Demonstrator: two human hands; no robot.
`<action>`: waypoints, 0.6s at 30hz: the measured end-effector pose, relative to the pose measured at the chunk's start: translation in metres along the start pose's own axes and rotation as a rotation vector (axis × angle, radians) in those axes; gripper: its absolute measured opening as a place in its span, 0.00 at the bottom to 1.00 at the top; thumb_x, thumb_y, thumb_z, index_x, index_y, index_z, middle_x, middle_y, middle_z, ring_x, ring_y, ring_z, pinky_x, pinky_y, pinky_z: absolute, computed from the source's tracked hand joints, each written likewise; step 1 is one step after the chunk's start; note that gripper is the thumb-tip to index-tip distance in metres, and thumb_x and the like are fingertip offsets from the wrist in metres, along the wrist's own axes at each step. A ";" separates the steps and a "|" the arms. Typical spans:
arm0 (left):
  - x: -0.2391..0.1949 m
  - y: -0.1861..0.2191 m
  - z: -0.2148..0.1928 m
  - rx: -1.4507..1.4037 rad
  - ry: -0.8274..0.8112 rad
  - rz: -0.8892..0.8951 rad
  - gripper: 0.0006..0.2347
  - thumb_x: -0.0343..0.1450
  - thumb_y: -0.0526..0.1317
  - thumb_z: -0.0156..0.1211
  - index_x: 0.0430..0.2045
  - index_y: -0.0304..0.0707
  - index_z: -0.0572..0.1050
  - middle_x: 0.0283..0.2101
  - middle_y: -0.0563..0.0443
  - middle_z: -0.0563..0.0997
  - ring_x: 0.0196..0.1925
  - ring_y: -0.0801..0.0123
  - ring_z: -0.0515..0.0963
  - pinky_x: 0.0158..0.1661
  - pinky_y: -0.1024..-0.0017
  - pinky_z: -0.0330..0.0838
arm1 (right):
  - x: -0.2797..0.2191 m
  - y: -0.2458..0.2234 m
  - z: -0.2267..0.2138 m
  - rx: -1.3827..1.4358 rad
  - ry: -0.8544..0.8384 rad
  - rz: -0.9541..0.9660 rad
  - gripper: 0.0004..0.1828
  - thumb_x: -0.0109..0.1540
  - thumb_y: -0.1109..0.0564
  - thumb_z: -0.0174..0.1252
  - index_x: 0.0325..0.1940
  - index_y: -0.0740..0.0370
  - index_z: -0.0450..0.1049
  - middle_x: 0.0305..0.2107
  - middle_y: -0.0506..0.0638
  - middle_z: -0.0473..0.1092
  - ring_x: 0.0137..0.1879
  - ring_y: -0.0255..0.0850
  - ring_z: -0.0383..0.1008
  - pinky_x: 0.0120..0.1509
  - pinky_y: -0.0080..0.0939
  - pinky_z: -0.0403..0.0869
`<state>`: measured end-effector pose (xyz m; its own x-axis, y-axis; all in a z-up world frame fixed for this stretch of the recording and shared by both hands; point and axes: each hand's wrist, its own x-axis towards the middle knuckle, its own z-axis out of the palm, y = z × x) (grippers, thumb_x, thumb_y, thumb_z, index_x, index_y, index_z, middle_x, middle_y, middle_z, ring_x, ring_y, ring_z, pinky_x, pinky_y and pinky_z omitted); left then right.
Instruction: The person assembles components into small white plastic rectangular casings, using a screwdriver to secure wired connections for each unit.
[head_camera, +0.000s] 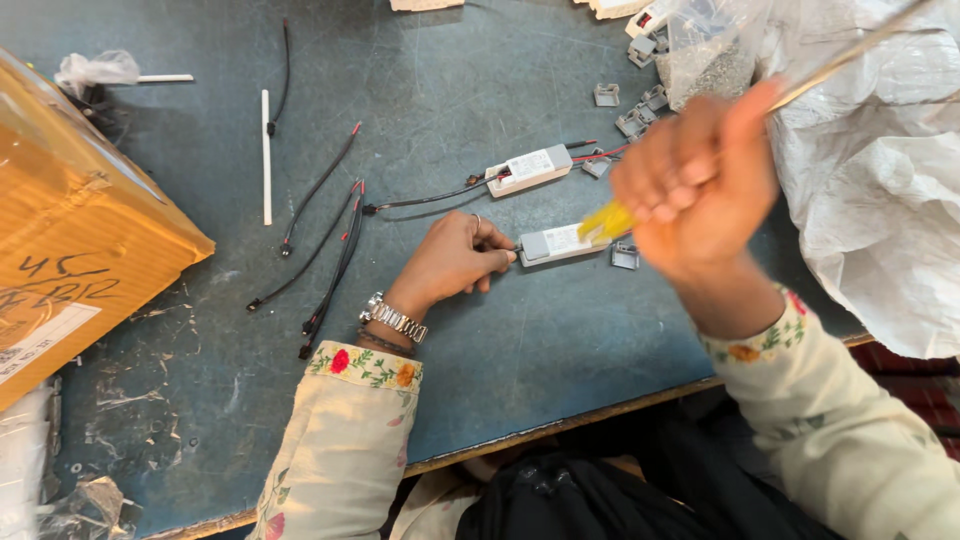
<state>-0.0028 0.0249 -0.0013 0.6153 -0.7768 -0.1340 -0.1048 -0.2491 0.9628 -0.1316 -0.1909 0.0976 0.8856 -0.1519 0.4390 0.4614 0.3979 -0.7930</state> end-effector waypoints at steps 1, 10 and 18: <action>0.001 -0.001 0.000 -0.009 0.002 -0.004 0.09 0.64 0.35 0.66 0.33 0.27 0.83 0.23 0.50 0.83 0.17 0.77 0.78 0.18 0.76 0.68 | 0.004 0.003 0.004 -0.026 0.007 -0.017 0.34 0.78 0.34 0.38 0.23 0.54 0.57 0.12 0.41 0.54 0.16 0.31 0.52 0.25 0.33 0.54; 0.004 -0.007 0.001 0.037 0.036 0.092 0.07 0.64 0.34 0.66 0.28 0.26 0.83 0.22 0.51 0.84 0.16 0.76 0.79 0.22 0.76 0.73 | 0.002 0.108 0.003 -0.211 -0.117 0.069 0.28 0.75 0.42 0.47 0.25 0.59 0.58 0.15 0.46 0.57 0.20 0.33 0.55 0.24 0.38 0.54; 0.000 -0.006 0.000 0.040 0.023 0.058 0.07 0.64 0.34 0.66 0.29 0.27 0.83 0.23 0.50 0.84 0.16 0.76 0.79 0.22 0.75 0.73 | -0.013 0.129 -0.041 -0.567 -0.191 -0.045 0.22 0.72 0.49 0.49 0.25 0.58 0.59 0.18 0.48 0.60 0.24 0.37 0.59 0.26 0.40 0.57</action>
<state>-0.0019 0.0262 -0.0076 0.6252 -0.7771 -0.0723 -0.1719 -0.2274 0.9585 -0.0813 -0.1746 -0.0273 0.8632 0.0292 0.5040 0.5019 -0.1578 -0.8504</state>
